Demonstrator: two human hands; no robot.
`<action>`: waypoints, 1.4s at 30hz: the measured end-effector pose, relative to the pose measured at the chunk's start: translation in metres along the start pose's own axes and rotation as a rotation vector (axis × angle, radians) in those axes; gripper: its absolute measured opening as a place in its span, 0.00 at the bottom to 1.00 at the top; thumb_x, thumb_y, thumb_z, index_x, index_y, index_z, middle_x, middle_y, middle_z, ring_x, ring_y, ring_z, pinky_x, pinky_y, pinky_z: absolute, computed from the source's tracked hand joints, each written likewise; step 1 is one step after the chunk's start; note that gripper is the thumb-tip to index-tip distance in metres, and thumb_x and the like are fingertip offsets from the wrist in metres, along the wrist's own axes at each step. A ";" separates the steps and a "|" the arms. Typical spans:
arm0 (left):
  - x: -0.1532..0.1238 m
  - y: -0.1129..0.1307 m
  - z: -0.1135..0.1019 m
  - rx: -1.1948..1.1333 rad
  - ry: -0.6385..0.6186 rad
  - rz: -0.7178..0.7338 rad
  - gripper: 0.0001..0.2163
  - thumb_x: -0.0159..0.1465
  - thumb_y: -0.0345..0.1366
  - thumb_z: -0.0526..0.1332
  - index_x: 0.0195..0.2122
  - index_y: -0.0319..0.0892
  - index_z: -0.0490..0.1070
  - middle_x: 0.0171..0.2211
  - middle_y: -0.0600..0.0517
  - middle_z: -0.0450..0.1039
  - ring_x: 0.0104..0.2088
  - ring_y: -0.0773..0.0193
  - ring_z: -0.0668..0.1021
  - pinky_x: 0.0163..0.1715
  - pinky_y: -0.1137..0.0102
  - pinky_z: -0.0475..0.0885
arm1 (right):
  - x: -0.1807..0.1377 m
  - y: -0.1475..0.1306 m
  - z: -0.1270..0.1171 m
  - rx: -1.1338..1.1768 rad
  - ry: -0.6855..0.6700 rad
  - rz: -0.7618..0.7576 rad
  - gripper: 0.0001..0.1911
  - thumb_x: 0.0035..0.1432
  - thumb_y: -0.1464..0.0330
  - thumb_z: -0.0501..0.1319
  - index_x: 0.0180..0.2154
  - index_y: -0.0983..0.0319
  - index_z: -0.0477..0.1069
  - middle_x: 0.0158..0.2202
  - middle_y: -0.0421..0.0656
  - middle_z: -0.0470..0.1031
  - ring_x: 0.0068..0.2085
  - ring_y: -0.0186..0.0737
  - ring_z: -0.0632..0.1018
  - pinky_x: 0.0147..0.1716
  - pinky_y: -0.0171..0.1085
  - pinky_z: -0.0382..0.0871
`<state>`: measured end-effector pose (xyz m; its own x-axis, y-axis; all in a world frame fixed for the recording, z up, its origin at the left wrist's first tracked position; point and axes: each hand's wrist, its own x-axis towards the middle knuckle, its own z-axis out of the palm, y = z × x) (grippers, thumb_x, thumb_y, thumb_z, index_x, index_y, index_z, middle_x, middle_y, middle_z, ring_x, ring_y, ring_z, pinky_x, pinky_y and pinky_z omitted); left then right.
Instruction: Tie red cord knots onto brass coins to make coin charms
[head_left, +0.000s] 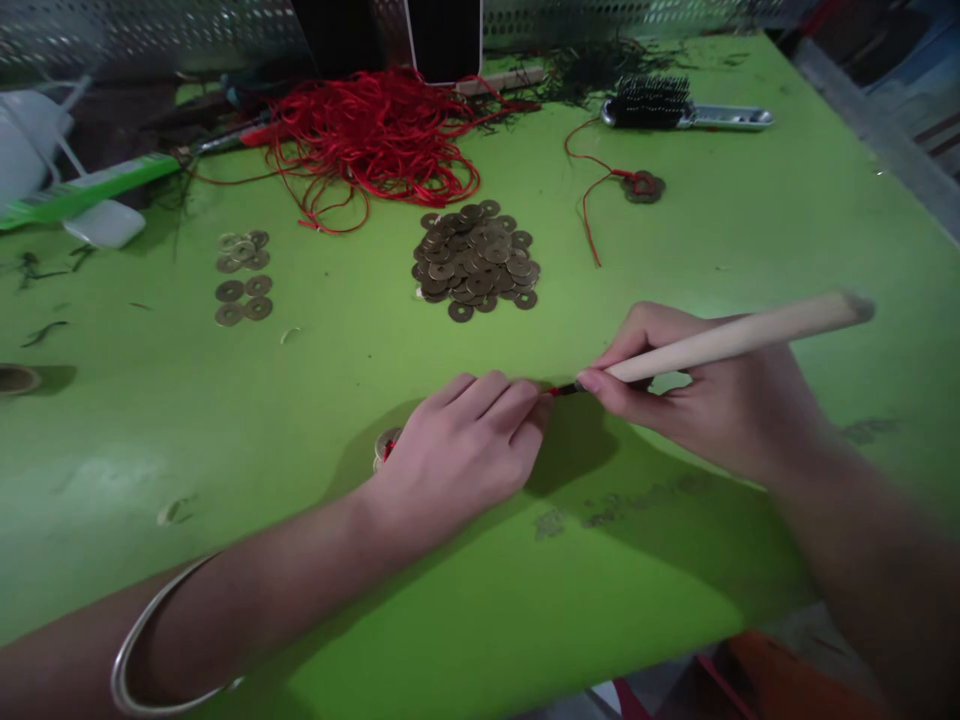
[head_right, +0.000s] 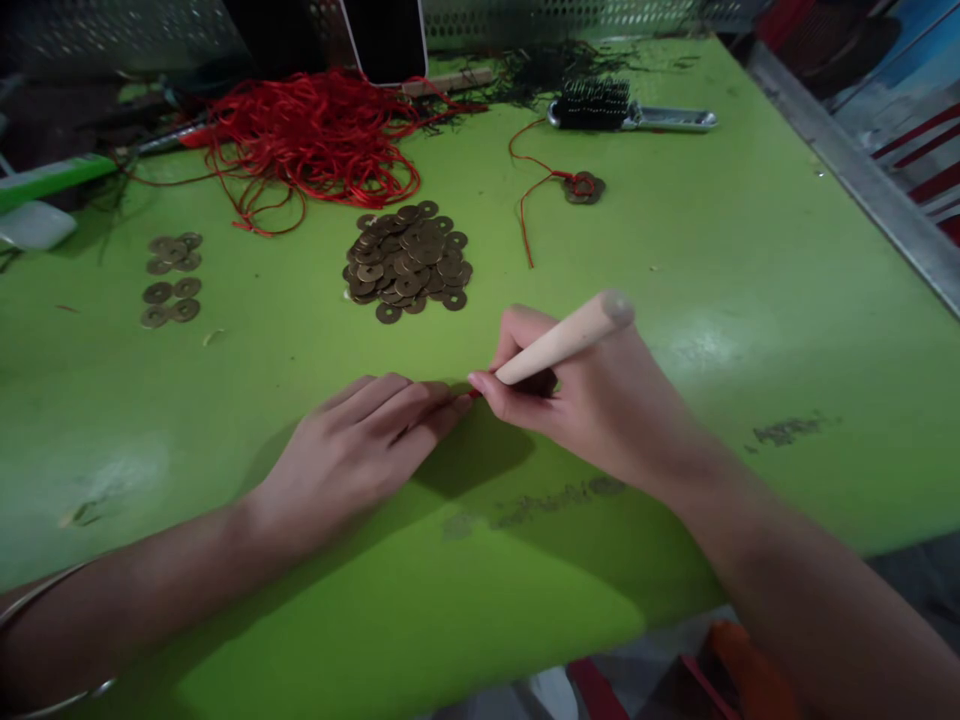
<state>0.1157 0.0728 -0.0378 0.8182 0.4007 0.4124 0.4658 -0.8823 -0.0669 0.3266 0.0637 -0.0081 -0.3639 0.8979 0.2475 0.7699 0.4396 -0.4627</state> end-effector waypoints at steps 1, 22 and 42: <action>0.000 0.000 0.000 0.000 0.001 0.000 0.09 0.63 0.23 0.57 0.39 0.33 0.76 0.33 0.50 0.78 0.31 0.62 0.78 0.27 0.68 0.76 | 0.000 0.000 0.000 -0.004 0.001 0.000 0.10 0.59 0.65 0.61 0.27 0.61 0.66 0.17 0.35 0.66 0.18 0.29 0.64 0.18 0.33 0.55; 0.000 0.000 -0.001 0.041 -0.043 0.023 0.09 0.65 0.22 0.54 0.38 0.34 0.74 0.36 0.48 0.77 0.33 0.65 0.76 0.29 0.70 0.73 | 0.003 -0.007 0.005 0.053 -0.070 0.060 0.10 0.60 0.65 0.59 0.28 0.61 0.63 0.19 0.36 0.66 0.17 0.30 0.65 0.14 0.31 0.54; 0.000 -0.001 0.000 0.021 -0.016 0.016 0.10 0.62 0.20 0.55 0.37 0.35 0.74 0.36 0.49 0.78 0.34 0.61 0.79 0.31 0.68 0.76 | 0.008 0.000 0.012 0.106 -0.075 0.042 0.09 0.62 0.64 0.56 0.31 0.60 0.60 0.21 0.36 0.64 0.19 0.31 0.66 0.18 0.32 0.56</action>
<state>0.1153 0.0737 -0.0381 0.8308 0.3910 0.3962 0.4597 -0.8833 -0.0922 0.3172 0.0714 -0.0162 -0.3736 0.9130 0.1638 0.7271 0.3979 -0.5594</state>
